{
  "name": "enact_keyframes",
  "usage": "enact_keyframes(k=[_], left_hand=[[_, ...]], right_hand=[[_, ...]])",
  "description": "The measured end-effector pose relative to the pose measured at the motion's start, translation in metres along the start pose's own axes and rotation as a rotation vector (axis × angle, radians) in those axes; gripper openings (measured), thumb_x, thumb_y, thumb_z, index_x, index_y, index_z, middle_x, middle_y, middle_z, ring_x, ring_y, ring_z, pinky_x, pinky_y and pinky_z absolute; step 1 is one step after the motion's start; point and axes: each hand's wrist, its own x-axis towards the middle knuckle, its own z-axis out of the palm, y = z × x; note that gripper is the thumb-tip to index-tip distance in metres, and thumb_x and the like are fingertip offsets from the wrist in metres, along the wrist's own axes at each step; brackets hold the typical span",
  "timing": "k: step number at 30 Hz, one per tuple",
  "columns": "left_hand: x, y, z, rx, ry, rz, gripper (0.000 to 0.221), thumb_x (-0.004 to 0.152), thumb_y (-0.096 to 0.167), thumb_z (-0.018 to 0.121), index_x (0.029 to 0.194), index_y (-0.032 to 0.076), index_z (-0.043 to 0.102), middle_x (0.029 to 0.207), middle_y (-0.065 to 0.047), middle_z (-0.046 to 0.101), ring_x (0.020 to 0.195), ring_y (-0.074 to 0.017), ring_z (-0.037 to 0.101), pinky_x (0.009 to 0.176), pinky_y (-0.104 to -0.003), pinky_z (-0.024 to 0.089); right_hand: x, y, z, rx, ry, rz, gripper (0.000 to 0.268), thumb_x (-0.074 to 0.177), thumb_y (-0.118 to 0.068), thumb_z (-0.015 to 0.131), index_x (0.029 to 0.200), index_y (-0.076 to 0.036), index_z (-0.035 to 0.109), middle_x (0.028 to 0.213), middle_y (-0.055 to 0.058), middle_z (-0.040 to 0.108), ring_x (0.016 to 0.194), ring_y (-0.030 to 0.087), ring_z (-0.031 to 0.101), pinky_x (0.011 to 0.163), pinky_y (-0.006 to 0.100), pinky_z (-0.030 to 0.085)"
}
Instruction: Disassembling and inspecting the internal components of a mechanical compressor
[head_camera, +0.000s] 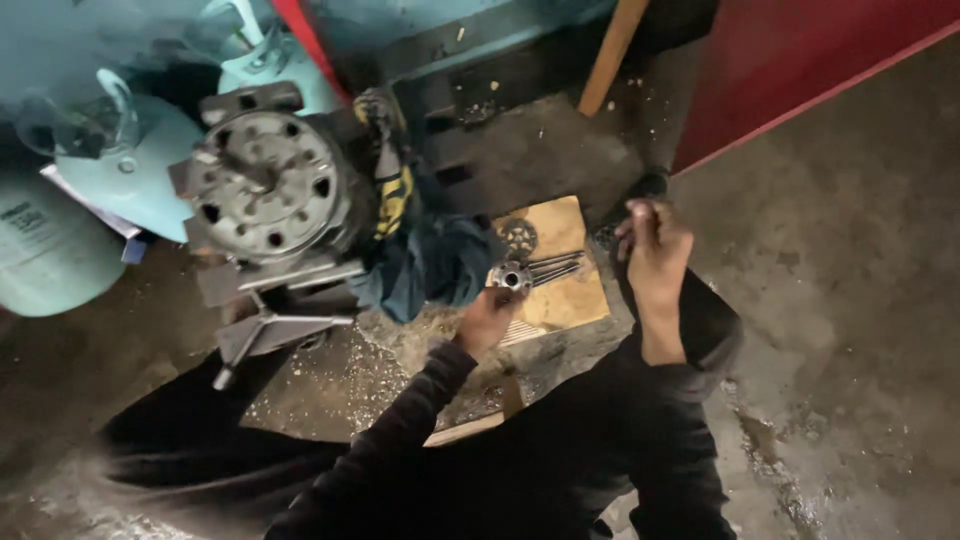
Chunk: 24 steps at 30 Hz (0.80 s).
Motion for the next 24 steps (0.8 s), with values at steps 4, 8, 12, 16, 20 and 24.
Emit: enact_keyframes(k=[4, 8, 12, 16, 20, 24], left_hand=[[0.045, -0.032, 0.020, 0.060, -0.025, -0.090, 0.063, 0.096, 0.065, 0.058, 0.083, 0.004, 0.068, 0.082, -0.017, 0.073, 0.087, -0.0393, 0.072, 0.079, -0.045, 0.052], [0.111, -0.133, 0.068, 0.185, -0.083, -0.125, 0.052, 0.093, 0.065, 0.060, 0.105, 0.016, 0.073, 0.098, -0.010, 0.077, 0.107, -0.0393, 0.070, 0.094, -0.049, 0.053], [0.123, -0.180, 0.087, 0.101, -0.064, -0.089, 0.033, 0.096, 0.048, 0.066, 0.104, 0.016, 0.071, 0.092, -0.005, 0.077, 0.100, -0.0352, 0.072, 0.090, -0.047, 0.053], [0.132, -0.236, 0.115, -0.047, -0.007, -0.078, 0.025, 0.097, 0.042, 0.066, 0.103, 0.018, 0.071, 0.086, -0.004, 0.074, 0.090, -0.0276, 0.069, 0.082, -0.040, 0.051], [0.125, -0.233, 0.110, 0.030, 0.049, -0.114, 0.017, 0.096, 0.039, 0.064, 0.097, 0.025, 0.072, 0.084, -0.002, 0.076, 0.088, -0.0285, 0.072, 0.080, -0.041, 0.054], [0.144, -0.235, 0.116, -0.068, 0.095, -0.212, 0.026, 0.093, 0.044, 0.069, 0.110, 0.026, 0.072, 0.096, -0.007, 0.077, 0.100, -0.0291, 0.072, 0.087, -0.042, 0.055]], right_hand=[[0.020, 0.086, -0.003, -0.217, 0.065, 0.076, 0.049, 0.109, -0.045, 0.063, 0.080, -0.006, 0.071, 0.051, 0.010, 0.057, 0.043, 0.015, 0.053, 0.047, 0.028, 0.039], [0.050, 0.239, 0.021, -0.255, 0.128, 0.247, 0.043, 0.098, -0.046, 0.070, 0.082, -0.007, 0.073, 0.074, 0.013, 0.070, 0.073, 0.023, 0.067, 0.069, 0.038, 0.051], [0.042, 0.349, 0.039, -0.353, -0.133, 0.532, 0.025, 0.087, -0.035, 0.067, 0.080, -0.013, 0.076, 0.075, 0.007, 0.075, 0.060, 0.023, 0.073, 0.040, 0.036, 0.055], [0.007, 0.482, 0.072, -0.246, -0.117, 0.721, 0.038, 0.090, -0.044, 0.067, 0.082, -0.006, 0.066, 0.088, 0.016, 0.073, 0.071, 0.020, 0.068, 0.058, 0.033, 0.057], [-0.047, 0.590, 0.088, -0.776, -0.349, 0.576, 0.061, 0.070, -0.054, 0.079, 0.116, -0.015, 0.071, 0.112, 0.016, 0.074, 0.109, 0.042, 0.071, 0.094, 0.051, 0.057], [-0.077, 0.582, 0.112, -0.779, -0.340, 0.518, 0.079, 0.067, -0.052, 0.083, 0.132, -0.012, 0.060, 0.111, 0.022, 0.072, 0.108, 0.043, 0.071, 0.090, 0.055, 0.057]])
